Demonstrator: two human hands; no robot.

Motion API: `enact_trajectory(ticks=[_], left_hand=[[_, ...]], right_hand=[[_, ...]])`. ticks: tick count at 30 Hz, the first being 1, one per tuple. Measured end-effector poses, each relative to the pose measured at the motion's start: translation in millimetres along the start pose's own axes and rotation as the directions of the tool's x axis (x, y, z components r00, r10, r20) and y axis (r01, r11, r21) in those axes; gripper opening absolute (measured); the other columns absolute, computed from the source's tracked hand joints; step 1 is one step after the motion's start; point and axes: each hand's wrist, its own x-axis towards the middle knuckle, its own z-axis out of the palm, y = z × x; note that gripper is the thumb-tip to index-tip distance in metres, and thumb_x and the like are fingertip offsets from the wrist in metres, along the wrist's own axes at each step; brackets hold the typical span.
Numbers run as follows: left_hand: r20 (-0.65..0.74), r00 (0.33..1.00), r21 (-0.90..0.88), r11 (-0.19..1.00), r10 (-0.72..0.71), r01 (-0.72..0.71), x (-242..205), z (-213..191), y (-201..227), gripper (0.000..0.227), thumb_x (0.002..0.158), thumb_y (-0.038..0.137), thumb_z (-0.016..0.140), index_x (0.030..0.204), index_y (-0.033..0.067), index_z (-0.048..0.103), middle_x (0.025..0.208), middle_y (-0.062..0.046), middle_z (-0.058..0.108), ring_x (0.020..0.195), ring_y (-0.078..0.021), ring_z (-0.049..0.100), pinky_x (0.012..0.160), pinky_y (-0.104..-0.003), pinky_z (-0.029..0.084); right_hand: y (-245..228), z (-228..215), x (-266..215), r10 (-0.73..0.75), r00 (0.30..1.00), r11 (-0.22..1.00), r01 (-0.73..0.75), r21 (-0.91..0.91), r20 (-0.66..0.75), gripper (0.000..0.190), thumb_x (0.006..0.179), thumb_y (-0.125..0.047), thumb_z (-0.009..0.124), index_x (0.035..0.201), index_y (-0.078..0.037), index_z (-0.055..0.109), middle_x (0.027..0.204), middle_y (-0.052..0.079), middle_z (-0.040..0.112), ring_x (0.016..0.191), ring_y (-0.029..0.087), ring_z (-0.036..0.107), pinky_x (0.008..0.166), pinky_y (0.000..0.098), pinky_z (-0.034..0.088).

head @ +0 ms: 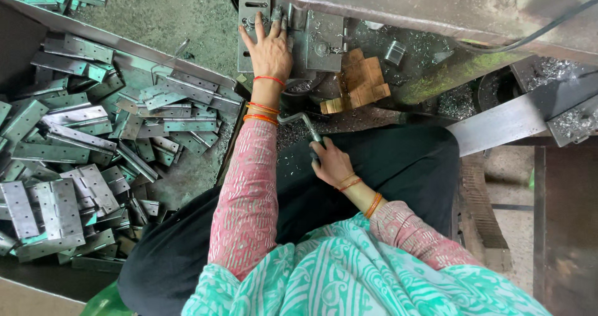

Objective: The person operates a manual press machine to process small metal brackets. They pick a bracket from a bin, place it into the machine's jig, and pull a lever to activate the press. The processed bracket is then removed and placed into a separate bin. This cycle repeats continuously.

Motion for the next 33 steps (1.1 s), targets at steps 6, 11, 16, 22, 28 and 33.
enact_trajectory(ticks=[6, 11, 16, 22, 28, 33], left_hand=[[0.068, 0.997, -0.027, 0.999, -0.02, 0.022, 1.3, -0.9, 3.8, 0.044, 0.101, 0.024, 0.047, 0.142, 0.0109, 0.06, 0.145, -0.004, 0.056, 0.151, -0.0369, 0.023, 0.116, -0.076, 0.008], [0.082, 0.997, 0.056, 0.998, -0.012, 0.008, 0.5, -8.0, -1.6, 0.048, 0.099, 0.02, 0.047, 0.145, 0.0129, 0.059, 0.148, -0.001, 0.056, 0.154, -0.0347, 0.022, 0.119, -0.074, 0.008], [0.04, 0.999, 0.007, 0.999, 0.032, -0.032, -32.3, -17.9, 3.2, 0.052, 0.099, 0.036, 0.051, 0.145, 0.0101, 0.057, 0.146, -0.004, 0.057, 0.151, -0.036, 0.024, 0.117, -0.073, 0.008], [0.007, 0.99, 0.145, 0.98, 0.138, -0.137, -121.4, -45.9, 5.2, 0.057, 0.091, 0.025, 0.055, 0.144, 0.0075, 0.06, 0.143, -0.004, 0.06, 0.15, -0.0342, 0.033, 0.122, -0.066, 0.013], [-0.102, 0.971, 0.171, 0.965, 0.216, -0.197, -136.2, -47.4, 1.4, 0.042, 0.094, 0.02, 0.053, 0.131, 0.0054, 0.067, 0.137, -0.006, 0.064, 0.147, -0.0341, 0.039, 0.122, -0.064, 0.019], [-0.204, 0.946, 0.137, 0.964, 0.251, -0.227, -124.9, -59.0, 2.0, 0.039, 0.091, 0.017, 0.056, 0.126, 0.0066, 0.071, 0.132, -0.006, 0.066, 0.134, -0.0317, 0.048, 0.121, -0.059, 0.025]], right_hand=[[13.0, 17.4, -2.3, 0.011, 0.998, 0.999, -0.008, -0.05, 0.06, 0.046, 0.079, -0.021, 0.073, 0.122, -0.017, 0.058, 0.117, 0.02, 0.056, 0.088, 0.043, 0.069, 0.07, 0.0545, 0.057], [-11.0, -28.2, 27.6, 0.024, 0.989, 0.992, -0.005, -0.128, 0.147, 0.046, 0.082, -0.026, 0.071, 0.125, -0.015, 0.06, 0.115, 0.025, 0.061, 0.091, 0.046, 0.069, 0.077, 0.0549, 0.057], [-29.8, -66.8, 50.0, 0.005, 0.985, 0.989, 0.02, -0.144, 0.172, 0.047, 0.086, -0.036, 0.07, 0.123, -0.009, 0.062, 0.106, 0.024, 0.069, 0.097, 0.044, 0.07, 0.081, 0.0553, 0.057], [-39.8, -68.8, 47.0, 0.024, 0.983, 0.983, 0.01, -0.186, 0.182, 0.045, 0.086, -0.038, 0.07, 0.12, -0.009, 0.064, 0.107, 0.024, 0.068, 0.097, 0.043, 0.07, 0.083, 0.0529, 0.057], [-37.8, -69.9, 46.4, 0.045, 0.985, 0.988, -0.019, -0.15, 0.169, 0.043, 0.086, -0.041, 0.07, 0.117, -0.012, 0.067, 0.108, 0.02, 0.069, 0.1, 0.041, 0.07, 0.086, 0.0519, 0.056], [-37.6, -71.9, 42.9, 0.066, 0.99, 0.994, -0.055, -0.092, 0.127, 0.046, 0.084, -0.041, 0.07, 0.122, -0.015, 0.067, 0.108, 0.017, 0.071, 0.101, 0.038, 0.07, 0.085, 0.0511, 0.056]])
